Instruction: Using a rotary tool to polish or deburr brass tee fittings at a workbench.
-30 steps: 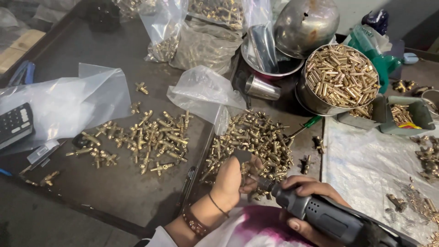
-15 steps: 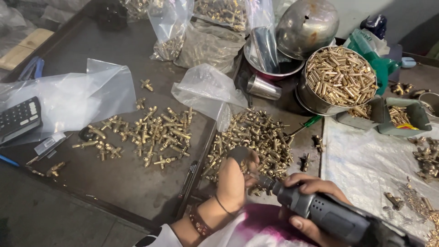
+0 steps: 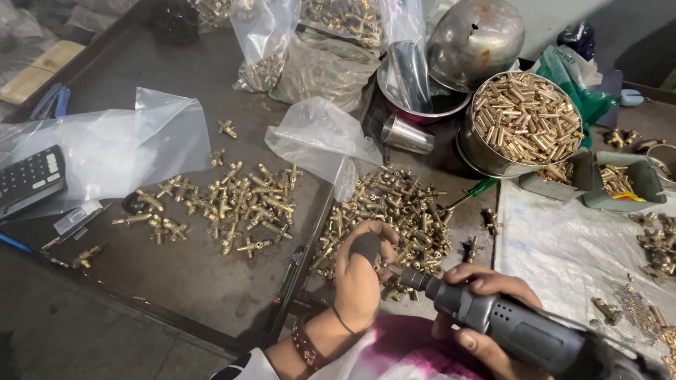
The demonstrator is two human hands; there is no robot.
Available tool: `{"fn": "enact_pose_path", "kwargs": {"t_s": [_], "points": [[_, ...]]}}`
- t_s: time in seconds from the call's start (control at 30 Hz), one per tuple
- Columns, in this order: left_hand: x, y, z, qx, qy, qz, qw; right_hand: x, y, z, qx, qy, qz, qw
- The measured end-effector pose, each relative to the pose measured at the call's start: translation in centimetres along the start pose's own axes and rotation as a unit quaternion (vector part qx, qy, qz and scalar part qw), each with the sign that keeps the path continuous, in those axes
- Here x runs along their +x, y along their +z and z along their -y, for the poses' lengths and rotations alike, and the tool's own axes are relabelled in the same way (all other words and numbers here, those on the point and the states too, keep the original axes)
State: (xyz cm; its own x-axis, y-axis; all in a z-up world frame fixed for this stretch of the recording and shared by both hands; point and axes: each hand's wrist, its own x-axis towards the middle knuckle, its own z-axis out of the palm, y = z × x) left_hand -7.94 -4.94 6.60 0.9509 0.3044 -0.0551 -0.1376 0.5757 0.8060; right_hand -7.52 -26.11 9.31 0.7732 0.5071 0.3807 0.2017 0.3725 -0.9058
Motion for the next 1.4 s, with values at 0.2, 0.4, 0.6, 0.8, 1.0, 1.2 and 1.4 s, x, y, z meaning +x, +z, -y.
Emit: {"fn": "enact_pose_path", "kwargs": {"t_s": [0.2, 0.4, 0.6, 0.8, 1.0, 1.2, 1.4], "points": [[0.7, 0.2, 0.2, -0.033, -0.036, -0.004, 0.999, 0.0, -0.2, 0.4, -0.212, -0.058, 0.025, 0.975], [1.9, -1.4, 0.0, -0.022, -0.053, 0.032, 0.998, 0.5, -0.6, 0.2, -0.205, -0.032, 0.02, 0.978], [6.2, -9.0, -5.9, 0.65, 0.369, -0.134, 0.651, 0.4, -2.5, -1.2, -0.095, -0.028, -0.13, 0.987], [5.6, -2.1, -0.7, 0.628, 0.094, 0.122, 0.762, 0.7, -2.6, -1.8, -0.064, -0.056, -0.179, 0.98], [7.0, -4.1, 8.9, 0.659, 0.129, 0.212, 0.71, -0.7, -1.5, -1.8, -0.097, -0.004, -0.146, 0.985], [8.4, -5.1, 7.0, 0.453, -0.021, 0.164, 0.876, -0.2, -1.7, -1.7, -0.072, 0.01, -0.15, 0.986], [7.4, -6.3, 4.5, 0.079, -0.205, 0.1, 0.971, -0.3, -1.1, -1.6, -0.077, 0.033, -0.112, 0.99]]}}
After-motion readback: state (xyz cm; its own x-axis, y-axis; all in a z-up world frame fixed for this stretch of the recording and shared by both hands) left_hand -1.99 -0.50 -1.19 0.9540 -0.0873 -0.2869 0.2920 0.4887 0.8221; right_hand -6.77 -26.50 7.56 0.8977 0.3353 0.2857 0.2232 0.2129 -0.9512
